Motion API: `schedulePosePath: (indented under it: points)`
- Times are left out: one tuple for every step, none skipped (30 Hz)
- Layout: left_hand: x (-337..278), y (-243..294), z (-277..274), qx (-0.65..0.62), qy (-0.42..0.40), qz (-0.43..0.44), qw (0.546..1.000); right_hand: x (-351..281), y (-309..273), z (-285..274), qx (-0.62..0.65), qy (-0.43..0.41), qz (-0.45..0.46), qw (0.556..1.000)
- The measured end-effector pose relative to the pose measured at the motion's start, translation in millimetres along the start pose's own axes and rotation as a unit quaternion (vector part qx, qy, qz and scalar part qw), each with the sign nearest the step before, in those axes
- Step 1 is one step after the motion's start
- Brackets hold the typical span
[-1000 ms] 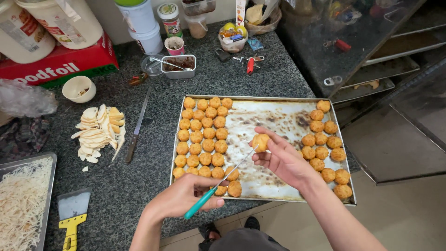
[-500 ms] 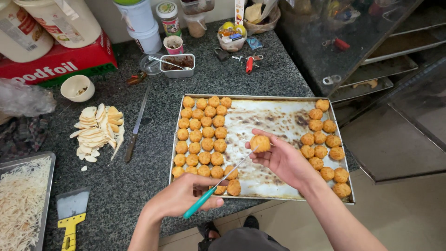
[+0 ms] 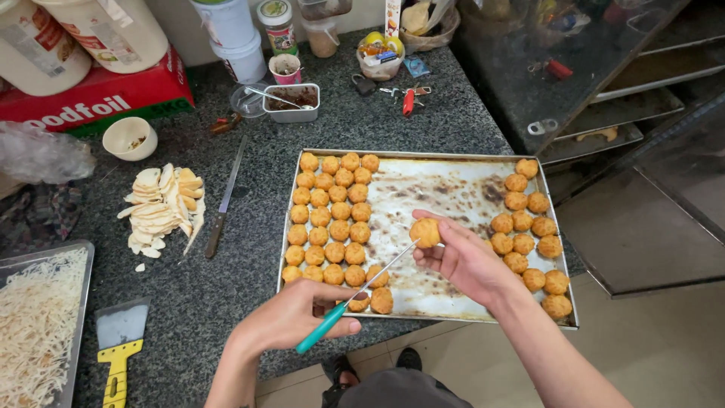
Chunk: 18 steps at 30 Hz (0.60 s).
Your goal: Cutting small dough or pastry balls with scissors on a baking tray.
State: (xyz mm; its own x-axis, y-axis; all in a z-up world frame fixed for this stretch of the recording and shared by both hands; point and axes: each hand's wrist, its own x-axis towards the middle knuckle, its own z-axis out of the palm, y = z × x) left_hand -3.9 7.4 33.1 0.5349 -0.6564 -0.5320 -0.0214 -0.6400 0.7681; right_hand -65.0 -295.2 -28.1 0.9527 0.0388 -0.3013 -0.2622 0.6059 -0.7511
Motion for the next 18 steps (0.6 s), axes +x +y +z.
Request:
schedulePosePath:
  points:
    - [-1, 2, 0, 0.0, 0.0, 0.0, 1.0, 0, 0, 1, 0.0, 0.0, 0.0, 1.0]
    - [-2, 3, 0, 0.009, -0.001, -0.002, 1.0, 0, 1, 1, -0.009, -0.002, -0.001, 1.0]
    - [-3, 5, 0, 0.018, -0.002, -0.004, 1.0, -1, 1, 1, -0.019, -0.003, -0.001, 1.0]
    - [-2, 6, 0, 0.018, -0.002, -0.005, 1.0, 0, 1, 5, -0.019, -0.003, -0.001, 1.0]
    - [-1, 7, 0, 0.047, -0.003, -0.01, 0.999, 1, 0, 8, -0.053, 0.02, 0.013, 0.998]
    - [0, 9, 0, 0.077, -0.002, -0.016, 0.997, 2, -1, 12, -0.088, 0.042, 0.028, 0.995]
    - [1, 11, 1, 0.076, -0.002, -0.016, 0.997, 1, 3, 11, -0.088, 0.042, 0.028, 0.995]
    - [2, 13, 2, 0.084, 0.009, 0.006, 0.996, 0, 7, 11, -0.06, 0.009, 0.026, 0.998]
    - [3, 15, 2, 0.092, 0.02, 0.029, 0.995, -1, 11, 11, -0.033, -0.023, 0.025, 0.999]
    - [2, 16, 2, 0.091, 0.021, 0.028, 0.995, -1, 10, 11, -0.033, -0.024, 0.026, 0.999]
    - [2, 18, 2, 0.092, 0.02, 0.023, 0.995, -1, 9, 10, -0.009, 0.009, 0.042, 0.999]
    - [2, 19, 2, 0.092, 0.019, 0.017, 0.995, 0, 9, 10, 0.015, 0.041, 0.057, 0.997]
    - [0, 18, 2, 0.092, 0.019, 0.017, 0.995, 0, 9, 11, 0.015, 0.041, 0.057, 0.997]
    - [-1, 16, 2, 0.085, 0.019, 0.016, 0.996, -1, 9, 11, 0.016, 0.036, 0.057, 0.998]
    - [-2, 15, 2, 0.078, 0.02, 0.015, 0.997, -2, 10, 11, 0.018, 0.031, 0.057, 0.998]
    - [-2, 15, 2, 0.078, 0.018, 0.015, 0.997, -2, 11, 11, 0.018, 0.032, 0.057, 0.998]
    - [-1, 15, 3, 0.08, 0.023, 0.017, 0.996, -2, 13, 10, 0.023, 0.023, 0.062, 0.998]
    - [-2, 14, 3, 0.082, 0.029, 0.019, 0.996, -1, 15, 10, 0.028, 0.012, 0.067, 0.997]
